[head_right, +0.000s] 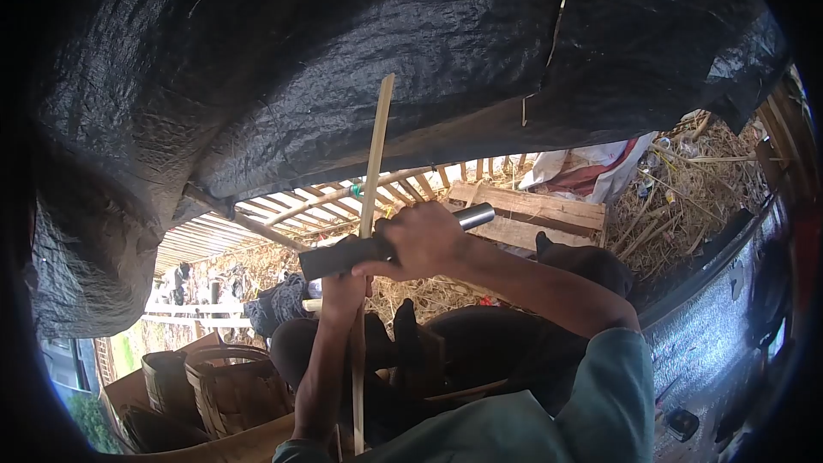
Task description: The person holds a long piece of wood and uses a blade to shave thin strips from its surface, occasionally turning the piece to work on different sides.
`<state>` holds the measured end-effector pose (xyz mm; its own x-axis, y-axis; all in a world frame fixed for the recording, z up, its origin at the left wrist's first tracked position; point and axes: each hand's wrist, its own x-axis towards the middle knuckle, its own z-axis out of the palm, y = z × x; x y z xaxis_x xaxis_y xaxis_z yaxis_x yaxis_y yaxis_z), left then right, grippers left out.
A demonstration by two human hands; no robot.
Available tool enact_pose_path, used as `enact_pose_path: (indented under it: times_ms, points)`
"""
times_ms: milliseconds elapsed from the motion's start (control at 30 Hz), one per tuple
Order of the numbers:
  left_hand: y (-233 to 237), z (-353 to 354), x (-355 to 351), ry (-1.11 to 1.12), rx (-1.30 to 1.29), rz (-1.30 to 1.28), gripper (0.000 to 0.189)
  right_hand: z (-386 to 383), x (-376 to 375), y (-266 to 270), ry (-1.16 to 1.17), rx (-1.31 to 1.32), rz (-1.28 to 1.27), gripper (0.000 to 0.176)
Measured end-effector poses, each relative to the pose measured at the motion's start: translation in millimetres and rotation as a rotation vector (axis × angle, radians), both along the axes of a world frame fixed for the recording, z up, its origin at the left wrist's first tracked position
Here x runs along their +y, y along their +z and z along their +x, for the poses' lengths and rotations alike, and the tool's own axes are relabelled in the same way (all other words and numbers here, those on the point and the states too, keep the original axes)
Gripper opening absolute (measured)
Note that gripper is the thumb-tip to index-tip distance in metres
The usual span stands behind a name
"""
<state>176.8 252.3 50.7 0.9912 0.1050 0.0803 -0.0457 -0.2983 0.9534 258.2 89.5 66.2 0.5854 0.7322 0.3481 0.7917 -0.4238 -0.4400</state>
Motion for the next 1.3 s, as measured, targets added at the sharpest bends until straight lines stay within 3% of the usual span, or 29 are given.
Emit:
enact_pose_path:
  times_ms: [67,133,200,267,333,400,533,600,633,667,700,767,867,933,1000,1067,1133,1200,1233,1300]
  points:
    - [-37.1,4.9,15.0,0.056,-0.384,0.55,0.024,-12.1,-0.1,1.4,-0.013,-0.05,0.007,0.068]
    - [-26.7,7.6,8.9,0.049,-0.398,0.601,0.026,-18.6,-1.2,-0.7,0.005,-0.045,0.02,0.066]
    - [0.0,5.4,-2.8,-0.022,-0.039,0.155,0.029,-22.7,-3.4,-5.7,0.05,0.024,0.042,0.066]
    - [-1.8,7.3,-4.0,-0.082,-0.042,0.033,0.032,-26.2,-9.1,-3.5,0.047,0.04,0.015,0.067]
    - [7.7,10.4,-12.1,-0.024,0.145,-0.194,0.031,-26.7,-14.3,0.5,0.051,0.057,0.019,0.067]
    - [-3.2,10.0,-11.3,-0.068,0.098,-0.071,0.029,-28.3,-17.3,3.4,0.04,0.061,0.011,0.067]
    - [-11.0,8.7,-11.6,-0.208,0.07,-0.068,0.03,-25.0,-22.5,-1.1,-0.003,0.043,-0.007,0.065]
    - [-6.0,7.9,-15.1,-0.287,0.106,-0.097,0.03,-9.6,-26.7,-1.9,-0.097,0.019,-0.103,0.071]
    - [-1.4,6.2,-24.4,-0.19,0.248,-0.41,0.031,13.6,-30.9,-10.6,-0.265,0.033,0.001,0.073]
    - [3.9,5.9,-35.8,-0.093,0.387,-0.711,0.032,42.9,-45.8,10.4,-0.503,0.241,-0.15,0.072]
    - [4.8,0.1,-45.2,-0.072,0.403,-0.617,0.035,71.2,-65.4,9.1,-0.583,0.287,0.003,0.073]
    - [16.5,-1.8,-54.8,-0.125,0.366,-0.531,0.039,86.1,-90.0,26.7,-0.732,-0.159,0.063,0.069]
    - [13.8,11.7,-43.9,-0.099,0.322,-0.537,0.039,79.7,-94.0,28.6,-0.613,0.053,0.327,0.064]
    - [15.1,16.7,-45.6,-0.004,0.238,-0.254,0.041,67.7,-86.2,25.0,-0.482,0.198,0.351,0.059]
    - [12.8,18.0,-45.7,0.003,0.227,-0.179,0.038,65.4,-78.7,6.5,-0.429,0.203,0.039,0.074]
    - [10.0,18.7,-45.8,0.006,0.201,-0.129,0.035,47.8,-65.9,1.7,-0.333,0.124,0.031,0.078]
    - [8.0,19.5,-45.7,0.005,0.16,-0.103,0.033,31.7,-57.3,9.1,-0.242,0.231,-0.017,0.078]
    - [6.7,19.2,-45.7,-0.01,0.166,-0.185,0.027,19.1,-49.9,6.0,-0.19,0.197,-0.033,0.079]
    - [6.4,17.5,-46.6,-0.035,0.148,-0.2,0.027,14.2,-47.6,14.0,-0.178,0.211,-0.152,0.071]
    - [5.3,15.4,-46.3,-0.084,0.127,-0.183,0.027,10.7,-45.6,7.7,-0.157,0.171,-0.164,0.073]
